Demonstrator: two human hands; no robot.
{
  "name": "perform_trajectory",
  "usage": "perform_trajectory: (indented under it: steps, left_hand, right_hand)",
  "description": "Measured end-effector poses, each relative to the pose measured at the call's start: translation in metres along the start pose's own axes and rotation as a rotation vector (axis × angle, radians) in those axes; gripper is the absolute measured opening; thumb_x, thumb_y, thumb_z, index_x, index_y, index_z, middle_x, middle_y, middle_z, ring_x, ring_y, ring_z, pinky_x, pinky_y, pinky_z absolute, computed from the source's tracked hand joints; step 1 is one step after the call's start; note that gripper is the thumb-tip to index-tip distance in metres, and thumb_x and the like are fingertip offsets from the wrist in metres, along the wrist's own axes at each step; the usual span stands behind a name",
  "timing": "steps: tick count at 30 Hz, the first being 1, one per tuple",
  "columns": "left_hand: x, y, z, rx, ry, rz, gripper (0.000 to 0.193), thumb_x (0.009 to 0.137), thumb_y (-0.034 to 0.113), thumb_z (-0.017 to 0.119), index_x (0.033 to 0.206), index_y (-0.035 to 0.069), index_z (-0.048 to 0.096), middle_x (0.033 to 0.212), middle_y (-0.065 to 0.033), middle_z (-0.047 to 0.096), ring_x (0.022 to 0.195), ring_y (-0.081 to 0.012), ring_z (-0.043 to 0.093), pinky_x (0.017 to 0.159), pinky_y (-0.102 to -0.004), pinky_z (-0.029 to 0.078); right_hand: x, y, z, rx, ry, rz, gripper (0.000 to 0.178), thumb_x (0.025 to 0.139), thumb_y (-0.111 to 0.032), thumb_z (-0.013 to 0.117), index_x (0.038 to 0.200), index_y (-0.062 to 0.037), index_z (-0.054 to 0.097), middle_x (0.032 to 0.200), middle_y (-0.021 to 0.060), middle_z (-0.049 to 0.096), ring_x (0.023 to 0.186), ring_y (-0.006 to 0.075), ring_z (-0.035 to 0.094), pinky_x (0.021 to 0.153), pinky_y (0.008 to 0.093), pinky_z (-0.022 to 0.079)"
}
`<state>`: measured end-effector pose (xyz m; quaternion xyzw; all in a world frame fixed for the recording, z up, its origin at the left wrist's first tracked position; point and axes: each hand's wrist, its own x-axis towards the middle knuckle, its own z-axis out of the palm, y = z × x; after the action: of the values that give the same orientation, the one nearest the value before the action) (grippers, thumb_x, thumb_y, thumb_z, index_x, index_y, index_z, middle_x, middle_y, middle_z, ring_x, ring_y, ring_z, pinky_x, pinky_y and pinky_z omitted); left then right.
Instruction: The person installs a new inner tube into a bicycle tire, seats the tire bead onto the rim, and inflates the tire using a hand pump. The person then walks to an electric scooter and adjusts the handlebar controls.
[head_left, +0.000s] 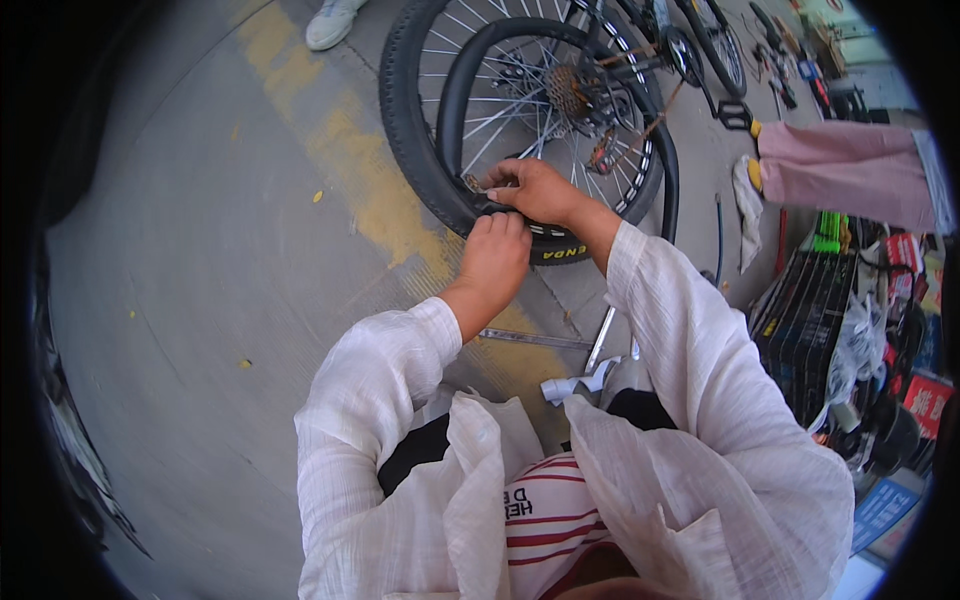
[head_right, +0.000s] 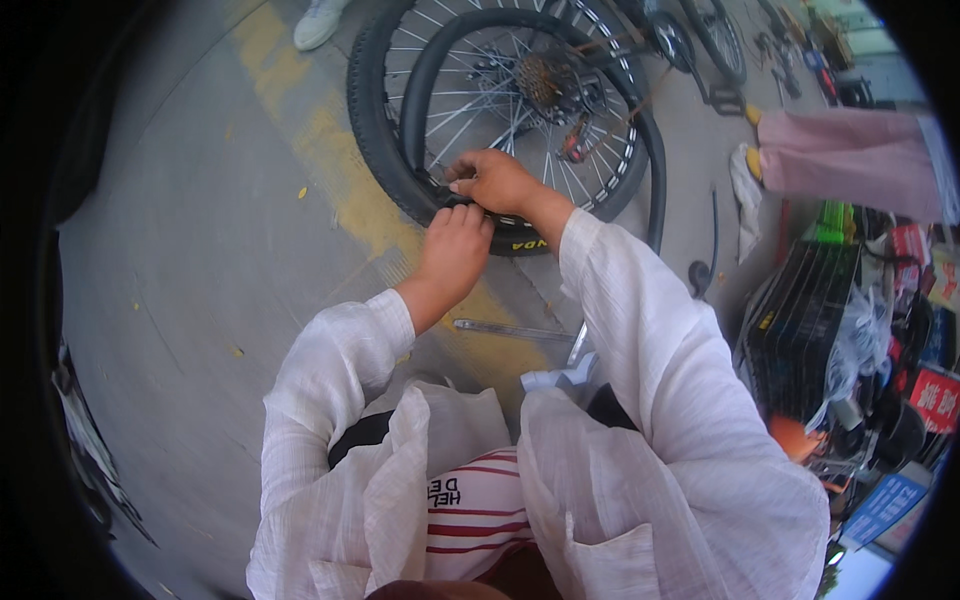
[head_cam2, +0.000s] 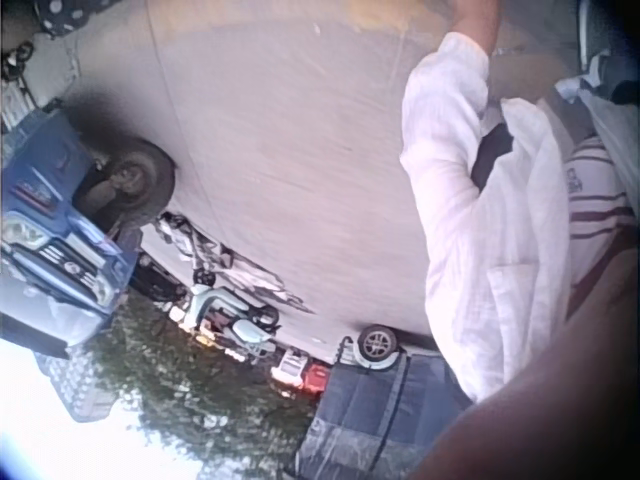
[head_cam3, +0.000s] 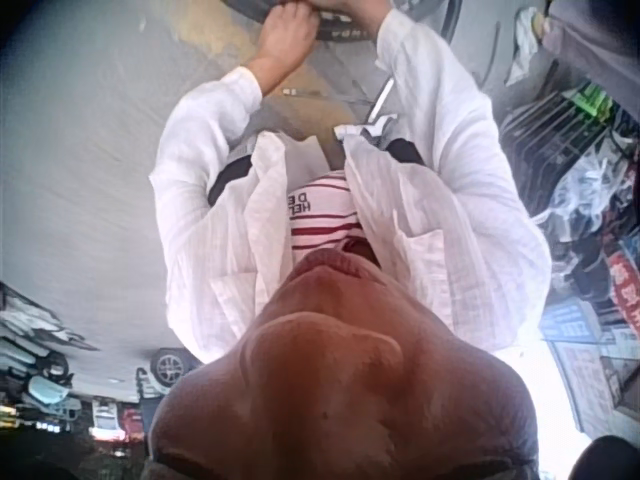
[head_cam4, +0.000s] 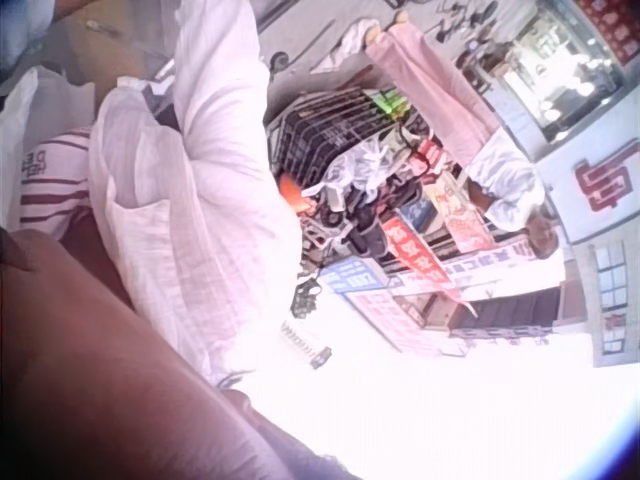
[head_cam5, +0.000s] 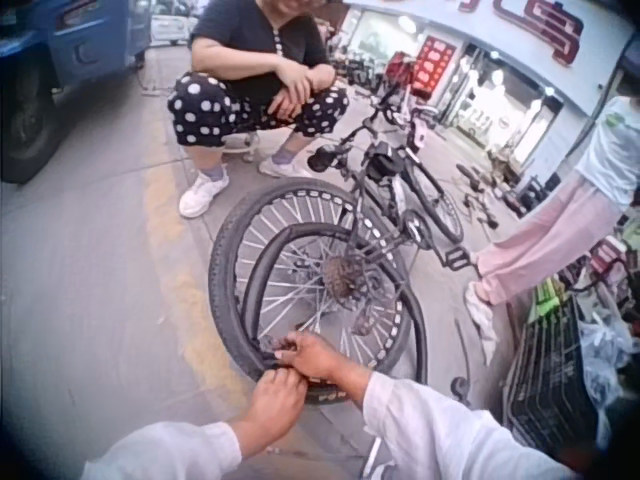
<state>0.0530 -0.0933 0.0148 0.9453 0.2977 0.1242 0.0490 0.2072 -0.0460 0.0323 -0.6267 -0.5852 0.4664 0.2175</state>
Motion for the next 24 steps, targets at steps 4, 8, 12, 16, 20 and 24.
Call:
perform_trajectory:
  steps: [4, 8, 12, 16, 20, 24]
  left_hand:
    - [-0.008, -0.002, 0.007, 0.001, 0.036, 0.053, 0.024, 0.079, 0.016, 0.058, 0.099, 0.005, 0.067, 0.092, -0.007, 0.058, 0.095, -0.023, 0.056, 0.084, -0.0345, 0.043]
    - [-0.015, -0.008, 0.01, -0.29, 0.158, 0.078, 0.025, 0.078, 0.012, 0.063, 0.1, -0.001, 0.063, 0.1, -0.0118, 0.061, 0.095, -0.0281, 0.059, 0.081, -0.041, 0.048]
    - [-0.027, -0.019, -0.004, -0.892, -0.185, -0.612, 0.042, 0.083, 0.022, 0.072, 0.114, -0.002, 0.056, 0.114, -0.016, 0.06, 0.106, -0.0313, 0.059, 0.086, -0.0434, 0.048]
    - [-0.013, -0.04, 0.009, -1.359, 0.061, -1.262, 0.058, 0.082, 0.03, 0.078, 0.122, -0.001, 0.049, 0.114, -0.0134, 0.06, 0.105, -0.025, 0.058, 0.086, -0.0362, 0.048]
    - [0.007, -0.046, 0.034, -1.782, 0.246, -1.158, 0.044, 0.084, 0.013, 0.074, 0.119, 0.001, 0.05, 0.108, -0.0084, 0.061, 0.095, -0.0175, 0.06, 0.082, -0.0289, 0.049]
    - [0.007, -0.046, 0.051, -1.948, 0.372, -1.074, 0.035, 0.085, -0.001, 0.068, 0.116, 0.001, 0.052, 0.106, -0.0061, 0.062, 0.095, -0.017, 0.061, 0.084, -0.0303, 0.049]
  right_hand:
    - [-0.002, 0.005, -0.004, -0.258, -0.068, -0.008, 0.021, 0.083, -0.011, 0.069, 0.102, -0.003, 0.07, 0.098, 0.0137, 0.071, 0.089, 0.0237, 0.067, 0.082, 0.034, 0.05]
    - [0.005, 0.026, 0.001, -0.343, 0.121, -0.185, 0.019, 0.081, -0.014, 0.067, 0.099, -0.0083, 0.07, 0.096, 0.0135, 0.068, 0.091, 0.0317, 0.064, 0.082, 0.0387, 0.049]
    - [0.013, 0.049, -0.001, -0.623, 0.17, -0.333, 0.017, 0.083, -0.017, 0.059, 0.093, -0.0113, 0.071, 0.095, 0.0152, 0.068, 0.095, 0.0352, 0.063, 0.085, 0.0461, 0.046]
    - [0.022, 0.057, 0.001, -0.681, 0.034, -0.355, 0.019, 0.082, -0.016, 0.057, 0.095, -0.0128, 0.07, 0.094, 0.0143, 0.069, 0.092, 0.0343, 0.064, 0.087, 0.0465, 0.043]
    - [0.028, 0.045, 0.008, -0.614, -0.09, -0.322, 0.024, 0.083, -0.014, 0.058, 0.103, -0.0113, 0.069, 0.099, 0.0108, 0.069, 0.096, 0.0306, 0.064, 0.089, 0.0451, 0.041]
    - [0.03, 0.042, 0.005, -0.621, -0.143, -0.311, 0.026, 0.084, -0.013, 0.056, 0.107, -0.0137, 0.068, 0.104, 0.0082, 0.069, 0.101, 0.0297, 0.064, 0.091, 0.0495, 0.041]
